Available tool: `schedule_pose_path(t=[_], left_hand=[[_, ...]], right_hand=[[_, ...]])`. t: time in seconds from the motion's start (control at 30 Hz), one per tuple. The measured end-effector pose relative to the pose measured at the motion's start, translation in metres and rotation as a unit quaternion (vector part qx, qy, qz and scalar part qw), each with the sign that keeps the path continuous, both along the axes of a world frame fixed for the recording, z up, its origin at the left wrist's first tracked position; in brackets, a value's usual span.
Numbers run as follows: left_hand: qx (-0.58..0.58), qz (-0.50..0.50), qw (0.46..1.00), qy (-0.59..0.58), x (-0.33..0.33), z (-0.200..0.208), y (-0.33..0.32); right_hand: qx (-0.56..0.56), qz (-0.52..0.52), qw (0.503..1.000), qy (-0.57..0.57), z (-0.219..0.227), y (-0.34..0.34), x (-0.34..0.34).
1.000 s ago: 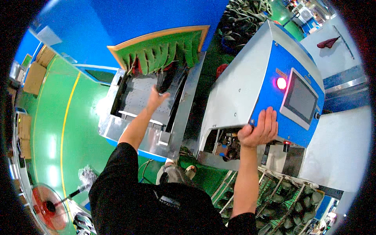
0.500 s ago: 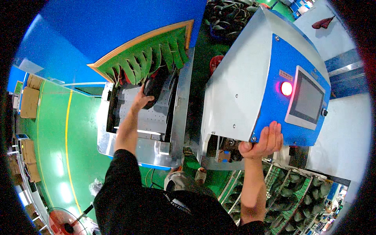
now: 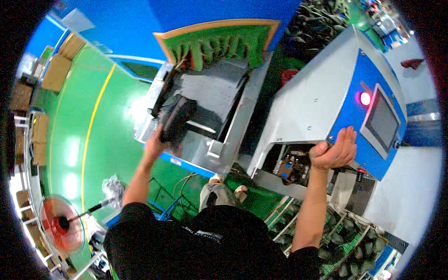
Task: The person operates a shoe-making machine by placing a shoe on a mold, activating the machine with a control panel, and then removing the shoe to place it on a conveyor belt.
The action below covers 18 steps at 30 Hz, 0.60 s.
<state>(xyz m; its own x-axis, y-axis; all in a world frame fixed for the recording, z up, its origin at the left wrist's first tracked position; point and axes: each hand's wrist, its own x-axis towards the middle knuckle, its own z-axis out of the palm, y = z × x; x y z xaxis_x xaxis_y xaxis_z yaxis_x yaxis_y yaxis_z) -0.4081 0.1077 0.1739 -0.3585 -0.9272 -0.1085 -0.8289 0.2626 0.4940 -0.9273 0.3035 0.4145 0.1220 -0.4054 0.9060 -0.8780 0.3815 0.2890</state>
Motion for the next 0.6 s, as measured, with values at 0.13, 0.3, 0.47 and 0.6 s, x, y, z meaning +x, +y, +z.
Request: schedule_pose_path(t=[0.13,0.3,0.47,0.6], left_hand=[[-0.149,0.131,0.98,-0.032,-0.053,-0.026,0.101],[-0.278,0.136,0.949,-0.066,-0.103,-0.05,0.146],[-0.168,-0.029,0.985,-0.035,-0.115,-0.055,0.191],[-0.135,-0.03,0.987,-0.076,-0.109,-0.041,0.195]], right_hand=[[-0.015,0.014,1.0,0.002,0.004,-0.001,0.006],[-0.017,0.035,0.999,-0.03,0.008,0.001,0.011],[-0.011,0.048,0.996,-0.075,0.008,0.006,0.013],[0.008,0.061,0.993,-0.105,0.004,0.007,0.012]])
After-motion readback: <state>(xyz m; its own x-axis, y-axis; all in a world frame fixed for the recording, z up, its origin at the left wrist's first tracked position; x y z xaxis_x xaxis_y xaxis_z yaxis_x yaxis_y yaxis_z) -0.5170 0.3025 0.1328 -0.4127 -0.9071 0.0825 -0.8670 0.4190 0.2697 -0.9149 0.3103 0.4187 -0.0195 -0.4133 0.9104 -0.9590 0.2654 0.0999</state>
